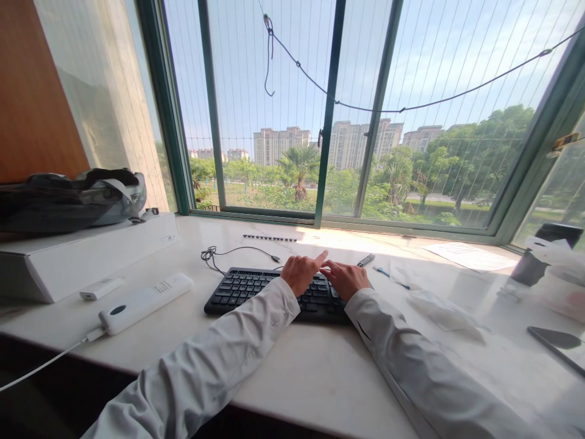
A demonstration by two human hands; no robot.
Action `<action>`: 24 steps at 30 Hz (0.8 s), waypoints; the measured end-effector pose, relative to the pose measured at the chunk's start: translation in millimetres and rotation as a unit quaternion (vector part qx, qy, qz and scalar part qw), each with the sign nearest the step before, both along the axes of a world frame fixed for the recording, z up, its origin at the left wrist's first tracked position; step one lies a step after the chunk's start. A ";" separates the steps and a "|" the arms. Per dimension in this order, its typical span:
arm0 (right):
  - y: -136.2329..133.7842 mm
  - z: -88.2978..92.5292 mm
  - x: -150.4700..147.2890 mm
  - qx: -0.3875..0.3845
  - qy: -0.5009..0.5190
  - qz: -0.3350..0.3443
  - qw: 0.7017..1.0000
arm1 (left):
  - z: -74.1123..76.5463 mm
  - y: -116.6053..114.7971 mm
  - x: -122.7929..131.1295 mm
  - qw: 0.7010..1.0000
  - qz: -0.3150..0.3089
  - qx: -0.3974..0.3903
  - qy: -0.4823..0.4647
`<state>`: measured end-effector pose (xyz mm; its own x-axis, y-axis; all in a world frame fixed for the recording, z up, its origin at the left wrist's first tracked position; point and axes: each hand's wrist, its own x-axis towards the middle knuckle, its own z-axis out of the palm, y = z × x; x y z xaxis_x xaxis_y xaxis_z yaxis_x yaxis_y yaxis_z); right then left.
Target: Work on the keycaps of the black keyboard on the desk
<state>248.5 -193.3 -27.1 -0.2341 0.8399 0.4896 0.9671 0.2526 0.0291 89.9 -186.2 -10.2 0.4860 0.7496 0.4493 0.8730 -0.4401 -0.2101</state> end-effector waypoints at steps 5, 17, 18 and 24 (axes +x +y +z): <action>-1.2 1.2 -0.2 -0.006 -0.007 -0.002 1.000 | -1.7 0.5 0.1 1.000 -0.005 0.003 0.013; -0.9 3.1 -2.1 -0.054 -0.029 -0.006 0.998 | 1.7 -3.3 0.1 0.999 0.005 -0.005 0.032; -1.1 3.6 -2.3 -0.058 -0.032 -0.008 0.998 | 1.7 -3.3 0.0 0.999 0.004 -0.004 0.032; -2.4 5.2 -1.7 -0.060 -0.026 -0.006 0.998 | 2.9 -3.9 -0.4 0.999 0.003 -0.011 0.035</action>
